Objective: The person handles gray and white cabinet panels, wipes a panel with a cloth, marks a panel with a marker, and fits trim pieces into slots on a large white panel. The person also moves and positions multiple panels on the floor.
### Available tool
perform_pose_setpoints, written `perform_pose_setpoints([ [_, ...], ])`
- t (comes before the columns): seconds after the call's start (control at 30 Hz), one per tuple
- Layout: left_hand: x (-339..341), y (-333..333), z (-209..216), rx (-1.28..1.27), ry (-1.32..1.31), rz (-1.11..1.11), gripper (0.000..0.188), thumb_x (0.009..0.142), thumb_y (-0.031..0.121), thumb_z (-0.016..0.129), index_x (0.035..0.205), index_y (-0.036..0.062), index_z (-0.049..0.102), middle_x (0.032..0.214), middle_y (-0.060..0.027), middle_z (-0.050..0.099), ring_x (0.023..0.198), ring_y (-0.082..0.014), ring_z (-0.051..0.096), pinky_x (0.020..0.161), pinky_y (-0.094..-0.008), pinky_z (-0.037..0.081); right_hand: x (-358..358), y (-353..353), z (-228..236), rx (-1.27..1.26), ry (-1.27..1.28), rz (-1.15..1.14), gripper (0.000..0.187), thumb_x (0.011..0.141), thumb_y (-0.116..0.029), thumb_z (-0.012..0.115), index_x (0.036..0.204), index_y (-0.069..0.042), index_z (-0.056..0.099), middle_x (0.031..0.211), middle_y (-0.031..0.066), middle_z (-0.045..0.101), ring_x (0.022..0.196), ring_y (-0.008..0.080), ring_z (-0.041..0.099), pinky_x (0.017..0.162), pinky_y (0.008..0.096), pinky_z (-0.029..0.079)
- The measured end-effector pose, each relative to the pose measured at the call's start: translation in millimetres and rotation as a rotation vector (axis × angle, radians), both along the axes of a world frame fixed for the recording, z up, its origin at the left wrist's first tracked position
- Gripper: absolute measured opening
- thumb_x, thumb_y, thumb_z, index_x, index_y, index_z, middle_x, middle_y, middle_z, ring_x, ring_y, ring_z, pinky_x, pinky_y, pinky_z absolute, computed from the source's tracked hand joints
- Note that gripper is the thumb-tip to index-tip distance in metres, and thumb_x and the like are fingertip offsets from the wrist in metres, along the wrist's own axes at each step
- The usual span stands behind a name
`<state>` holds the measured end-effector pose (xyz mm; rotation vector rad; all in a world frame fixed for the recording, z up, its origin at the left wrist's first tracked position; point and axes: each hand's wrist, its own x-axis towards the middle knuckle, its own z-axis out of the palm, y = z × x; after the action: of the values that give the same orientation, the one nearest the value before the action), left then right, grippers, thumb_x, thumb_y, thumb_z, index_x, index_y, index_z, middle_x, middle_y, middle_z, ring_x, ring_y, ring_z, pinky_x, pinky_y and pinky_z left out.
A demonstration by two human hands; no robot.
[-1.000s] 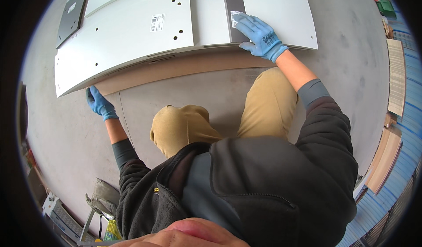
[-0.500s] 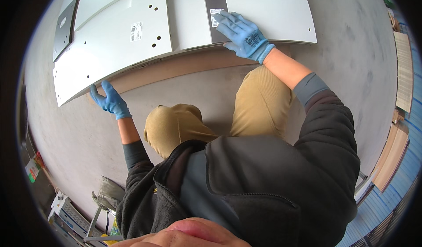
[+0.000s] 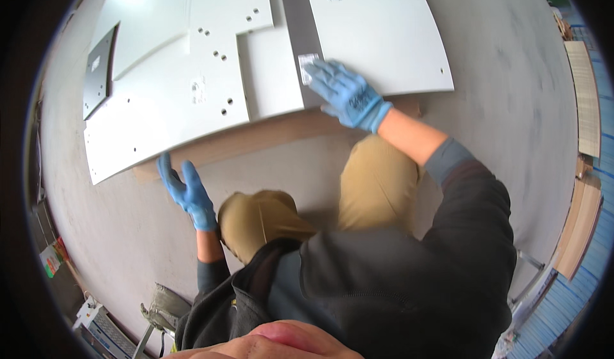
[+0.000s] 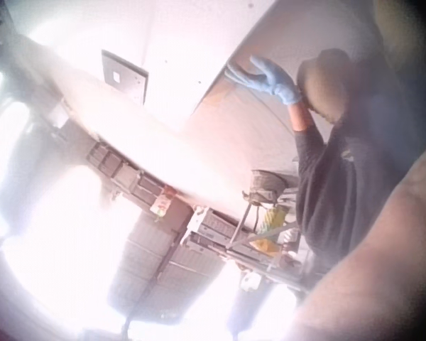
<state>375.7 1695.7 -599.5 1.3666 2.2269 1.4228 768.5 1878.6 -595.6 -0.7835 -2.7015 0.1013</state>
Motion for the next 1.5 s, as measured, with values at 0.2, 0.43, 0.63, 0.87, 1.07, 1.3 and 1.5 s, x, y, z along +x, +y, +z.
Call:
perform_pose_setpoints([
  [0.2, 52, -35, 78, -0.169, 0.083, -0.442, 0.065, 0.089, 0.008, 0.071, 0.15, -0.0015, 0.052, 0.163, -0.0309, 0.038, 0.153, -0.0491, 0.035, 0.124, -0.0562, 0.03, -3, 1, 11, -0.054, -0.018, 0.002, 0.067, 0.074, -0.022, 0.085, 0.133, 0.002, 0.063, 0.16, 0.0231, 0.047, 0.152, 0.0389, 0.043, 0.123, 0.0507, 0.038],
  [0.43, 58, -54, 119, -0.395, 0.361, -0.745, 0.069, 0.083, 0.022, 0.078, 0.147, 0.0038, 0.057, 0.156, -0.0284, 0.048, 0.141, -0.0508, 0.049, 0.111, -0.0556, 0.045, -2, -14, 54, -0.192, 0.057, -0.072, 0.069, 0.076, -0.027, 0.084, 0.134, 0.002, 0.061, 0.158, 0.0241, 0.049, 0.149, 0.0411, 0.046, 0.122, 0.0556, 0.038],
  [0.63, 47, -59, 148, -0.496, 0.255, -0.776, 0.056, 0.083, 0.02, 0.075, 0.134, 0.0, 0.063, 0.145, -0.0258, 0.058, 0.133, -0.0448, 0.057, 0.108, -0.0533, 0.048, 24, -93, 149, -0.545, 0.094, 0.074, 0.057, 0.088, -0.035, 0.077, 0.132, -0.002, 0.064, 0.148, 0.0248, 0.059, 0.138, 0.0413, 0.057, 0.118, 0.0546, 0.044],
  [0.87, 49, -71, 170, -0.675, 0.126, -0.836, 0.057, 0.085, 0.029, 0.075, 0.135, 0.0053, 0.061, 0.149, -0.0237, 0.056, 0.14, -0.0435, 0.052, 0.112, -0.0528, 0.045, 36, -124, 157, -0.887, -0.17, -0.175, 0.048, 0.092, -0.04, 0.069, 0.123, -0.004, 0.067, 0.132, 0.0181, 0.069, 0.12, 0.0374, 0.065, 0.106, 0.0471, 0.05],
  [1.07, 36, -112, 200, -0.687, 0.088, -0.789, 0.049, 0.085, 0.029, 0.072, 0.126, 0.0043, 0.063, 0.143, -0.0207, 0.057, 0.134, -0.0414, 0.054, 0.109, -0.0523, 0.045, 50, -160, 174, -0.922, -0.41, -0.232, 0.042, 0.093, -0.04, 0.064, 0.117, -0.006, 0.069, 0.125, 0.0179, 0.07, 0.116, 0.0381, 0.066, 0.102, 0.0487, 0.051],
  [1.3, 17, -203, 294, -0.813, 0.227, -0.461, 0.046, 0.085, 0.033, 0.071, 0.119, 0.0023, 0.064, 0.124, -0.0198, 0.061, 0.123, -0.0383, 0.056, 0.103, -0.0478, 0.046, -56, -212, 281, -1.111, -0.82, -0.324, 0.051, 0.098, -0.052, 0.056, 0.117, -0.01, 0.077, 0.122, 0.0213, 0.073, 0.116, 0.042, 0.068, 0.102, 0.0496, 0.052],
  [1.5, -49, -315, 414, -0.928, -0.003, -0.167, 0.038, 0.085, 0.034, 0.07, 0.11, 0.0059, 0.066, 0.117, -0.018, 0.064, 0.118, -0.0367, 0.06, 0.097, -0.0491, 0.049, -214, -213, 395, -1.13, -0.703, -0.127, 0.056, 0.098, -0.053, 0.059, 0.129, -0.01, 0.075, 0.13, 0.0217, 0.071, 0.123, 0.0418, 0.067, 0.106, 0.0446, 0.051],
])
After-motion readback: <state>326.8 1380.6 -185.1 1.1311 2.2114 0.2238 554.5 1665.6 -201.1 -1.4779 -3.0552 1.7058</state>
